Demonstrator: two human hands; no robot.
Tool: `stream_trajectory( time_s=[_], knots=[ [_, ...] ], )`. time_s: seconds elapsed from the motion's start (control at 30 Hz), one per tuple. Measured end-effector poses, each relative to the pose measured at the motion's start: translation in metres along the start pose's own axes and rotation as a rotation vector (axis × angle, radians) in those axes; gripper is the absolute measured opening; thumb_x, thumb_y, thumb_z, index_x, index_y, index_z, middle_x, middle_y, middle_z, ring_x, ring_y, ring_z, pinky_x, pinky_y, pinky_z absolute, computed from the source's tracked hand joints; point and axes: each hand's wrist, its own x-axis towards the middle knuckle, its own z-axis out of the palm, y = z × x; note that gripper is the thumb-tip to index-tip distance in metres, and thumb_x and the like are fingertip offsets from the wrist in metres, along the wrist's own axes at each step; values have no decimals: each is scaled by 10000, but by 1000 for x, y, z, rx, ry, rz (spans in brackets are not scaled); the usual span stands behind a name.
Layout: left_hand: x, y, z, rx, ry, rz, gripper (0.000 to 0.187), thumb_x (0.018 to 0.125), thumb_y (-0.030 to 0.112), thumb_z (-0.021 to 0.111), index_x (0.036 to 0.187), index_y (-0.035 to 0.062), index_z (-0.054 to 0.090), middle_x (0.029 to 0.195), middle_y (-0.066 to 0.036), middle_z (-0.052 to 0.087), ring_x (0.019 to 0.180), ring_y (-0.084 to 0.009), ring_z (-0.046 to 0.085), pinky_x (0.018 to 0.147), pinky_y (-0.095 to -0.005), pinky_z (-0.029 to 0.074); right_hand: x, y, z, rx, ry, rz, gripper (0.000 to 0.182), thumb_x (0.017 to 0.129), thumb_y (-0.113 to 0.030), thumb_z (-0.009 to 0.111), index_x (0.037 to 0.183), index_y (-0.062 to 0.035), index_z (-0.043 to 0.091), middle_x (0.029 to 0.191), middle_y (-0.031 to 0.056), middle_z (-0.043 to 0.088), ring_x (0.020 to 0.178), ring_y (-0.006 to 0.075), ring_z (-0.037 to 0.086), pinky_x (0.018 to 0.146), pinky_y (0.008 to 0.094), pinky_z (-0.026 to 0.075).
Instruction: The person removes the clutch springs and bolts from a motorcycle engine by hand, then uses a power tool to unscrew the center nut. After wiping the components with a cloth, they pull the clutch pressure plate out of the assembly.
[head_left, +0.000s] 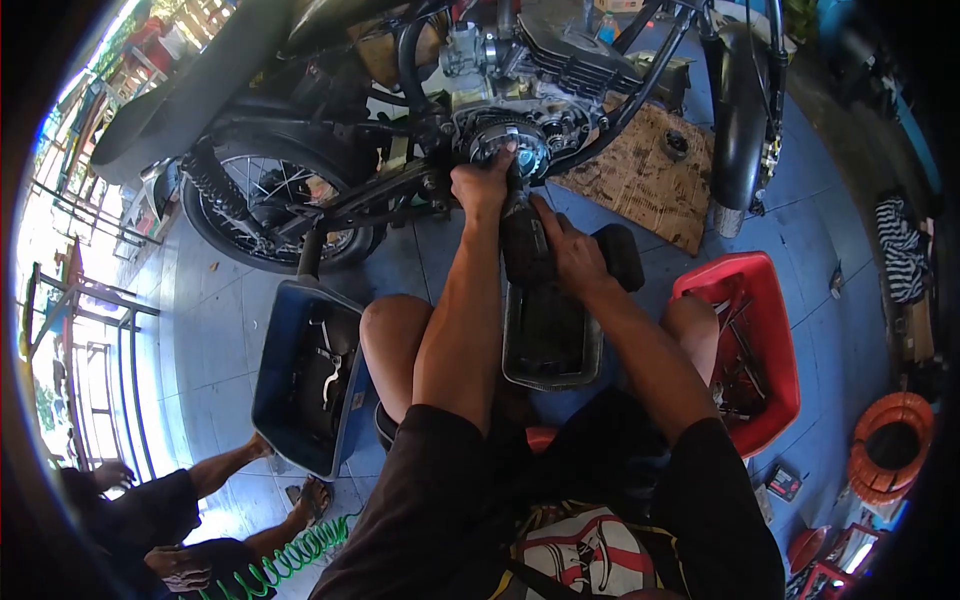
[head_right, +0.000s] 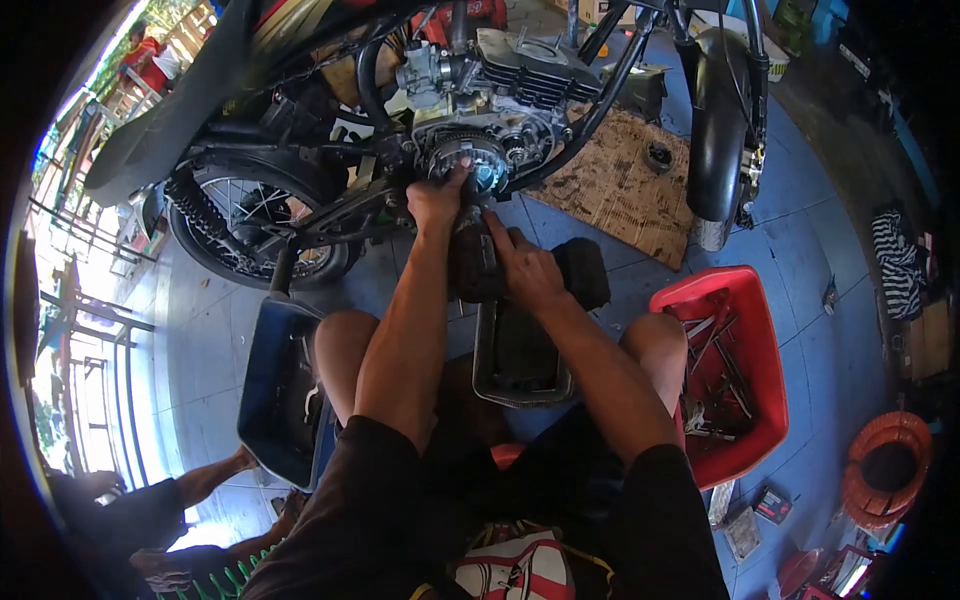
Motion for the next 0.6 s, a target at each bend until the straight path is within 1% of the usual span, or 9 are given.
stream_trajectory(
  time_s=[0.03, 0.17, 0.23, 0.3, 0.33, 0.4, 0.47, 0.57, 0.6],
  knots=[
    [2, 6, -1, 87, -42, -2, 775, 583, 612, 789, 817, -116, 658, 870, -240, 669, 843, -292, 661, 778, -364, 495, 3, -1, -3, 0, -2, -2, 828, 741, -59, 613, 1445, -134, 185, 1035, 244, 586, 822, 430, 620, 709, 484, 511],
    [-3, 12, -1, 153, 8, 7, 721, 611, 578, 792, 820, -100, 666, 874, -234, 670, 835, -267, 659, 776, -354, 493, -1, -2, -6, -2, -11, 17, 833, 741, -80, 620, 1445, -140, 179, 1069, 256, 578, 838, 441, 614, 734, 488, 505],
    [-1, 5, 3, -19, 12, -34, 657, 642, 531, 796, 845, -82, 676, 900, -213, 676, 860, -254, 656, 791, -350, 489, -1, -2, -2, 17, -9, 12, 829, 746, -92, 620, 1445, -142, 178, 1083, 258, 575, 842, 444, 613, 738, 489, 504],
    [2, 0, 6, -54, 8, -20, 639, 646, 515, 799, 863, -74, 679, 912, -201, 679, 870, -250, 655, 798, -349, 487, -1, -4, 2, 106, -34, 98, 1058, 594, 36, 717, 1452, -182, 136, 1203, 262, 527, 946, 465, 573, 806, 490, 487],
    [2, -2, 5, -88, 8, -5, 623, 651, 500, 803, 880, -67, 682, 924, -189, 682, 879, -245, 653, 805, -347, 485, -1, -2, 2, 107, -39, 96, 1058, 594, 36, 717, 1452, -182, 136, 1203, 262, 527, 946, 465, 573, 806, 490, 487],
    [0, -3, 4, -107, 8, -7, 609, 653, 485, 807, 895, -61, 684, 930, -182, 683, 878, -241, 653, 807, -345, 485, -1, 1, 0, 136, 48, -22, 888, 717, -87, 656, 1448, -146, 156, 1101, 261, 567, 853, 447, 605, 751, 484, 500],
    [-2, 0, 4, -131, 12, -8, 597, 655, 470, 812, 910, -54, 685, 936, -175, 684, 878, -237, 652, 809, -342, 484, -3, -2, -2, 119, 30, -7, 893, 714, -85, 661, 1448, -146, 155, 1103, 261, 566, 860, 448, 603, 752, 485, 498],
    [-3, 4, 1, -80, -21, -33, 608, 648, 473, 814, 912, -59, 683, 940, -181, 682, 886, -244, 652, 810, -343, 484, -2, -4, -5, 106, 5, 9, 894, 712, -85, 665, 1448, -141, 160, 1104, 260, 567, 871, 449, 600, 755, 486, 497],
    [-3, 3, 2, -77, 4, -21, 610, 635, 479, 814, 887, -60, 682, 914, -208, 678, 887, -289, 657, 795, -368, 490, -2, -3, -6, 108, -2, 13, 890, 713, -88, 666, 1447, -136, 165, 1102, 258, 569, 875, 448, 600, 755, 487, 497]
  ],
)
